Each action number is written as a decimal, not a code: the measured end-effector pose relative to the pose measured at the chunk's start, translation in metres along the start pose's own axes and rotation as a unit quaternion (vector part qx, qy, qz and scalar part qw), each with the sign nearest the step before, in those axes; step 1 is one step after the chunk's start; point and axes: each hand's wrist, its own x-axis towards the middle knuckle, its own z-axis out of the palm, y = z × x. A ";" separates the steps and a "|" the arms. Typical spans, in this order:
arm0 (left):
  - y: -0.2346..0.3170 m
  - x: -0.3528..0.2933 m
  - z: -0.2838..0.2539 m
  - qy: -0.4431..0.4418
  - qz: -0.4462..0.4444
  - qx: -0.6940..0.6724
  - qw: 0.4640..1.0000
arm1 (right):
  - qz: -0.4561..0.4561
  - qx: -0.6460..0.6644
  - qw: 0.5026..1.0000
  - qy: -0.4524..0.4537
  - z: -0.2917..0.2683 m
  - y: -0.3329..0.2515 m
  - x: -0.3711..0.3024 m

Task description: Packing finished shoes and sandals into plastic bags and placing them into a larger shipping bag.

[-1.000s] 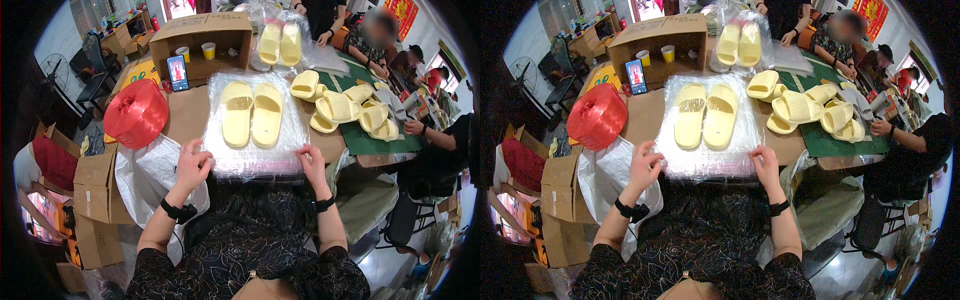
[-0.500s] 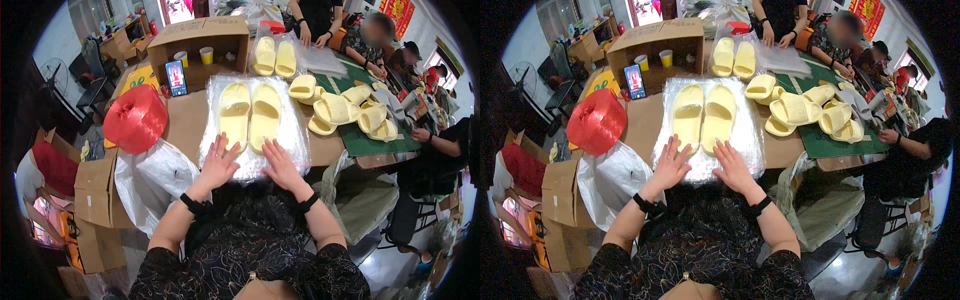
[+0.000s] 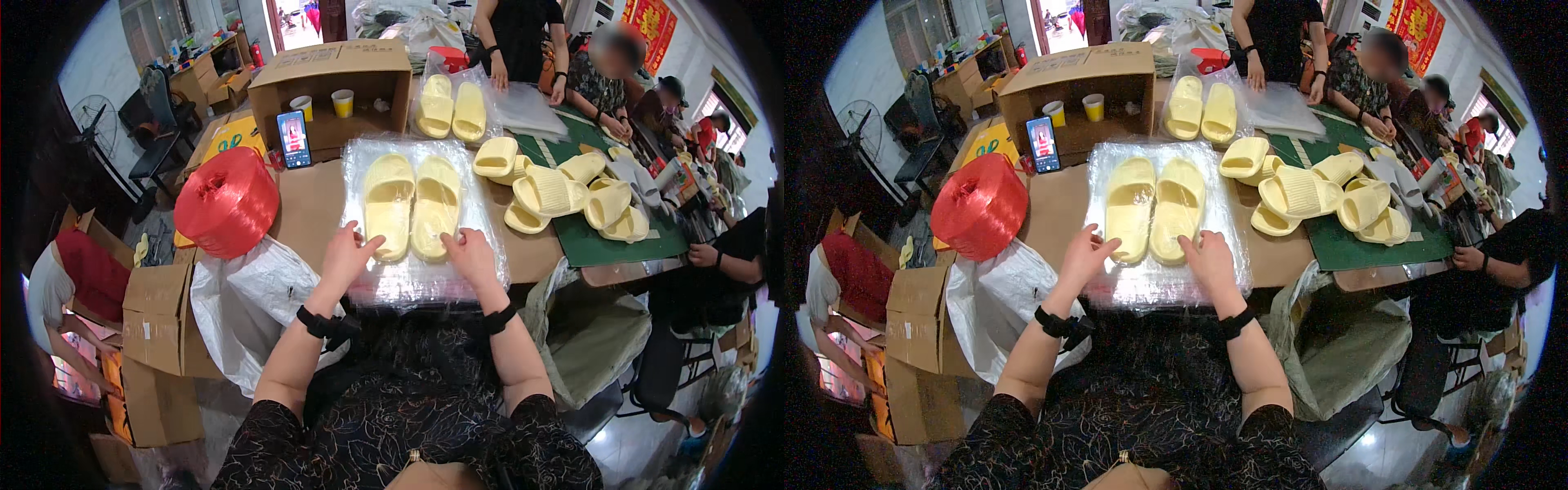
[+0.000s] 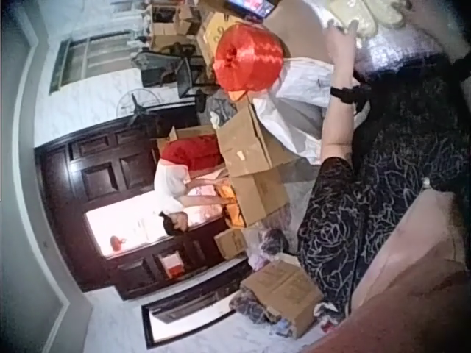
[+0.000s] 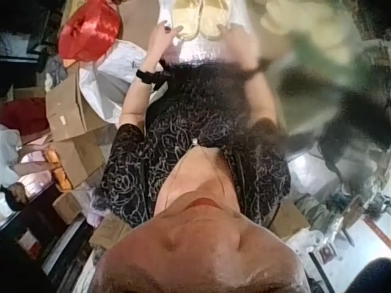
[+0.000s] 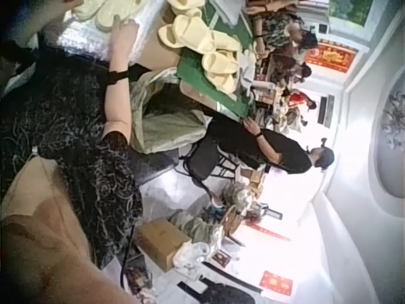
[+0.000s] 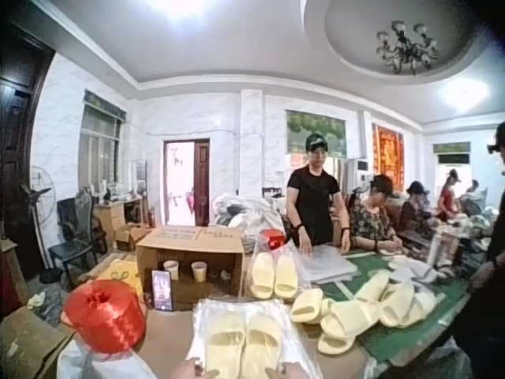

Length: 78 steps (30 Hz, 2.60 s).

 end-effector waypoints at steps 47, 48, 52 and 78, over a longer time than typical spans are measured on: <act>-0.049 -0.234 -0.345 0.029 -0.246 -0.260 0.933 | -0.059 0.298 0.947 -0.103 0.004 0.005 -0.031; -0.059 -0.240 -0.349 0.030 -0.247 -0.257 0.934 | -0.073 0.296 0.948 -0.088 0.006 0.004 -0.030; -0.115 -0.238 -0.324 -0.040 -0.317 -0.113 0.941 | -0.063 0.290 0.951 -0.087 0.015 0.013 -0.029; -0.228 -0.018 -0.127 -0.047 -0.248 0.442 0.861 | -0.065 0.230 0.971 -0.031 0.016 0.019 -0.038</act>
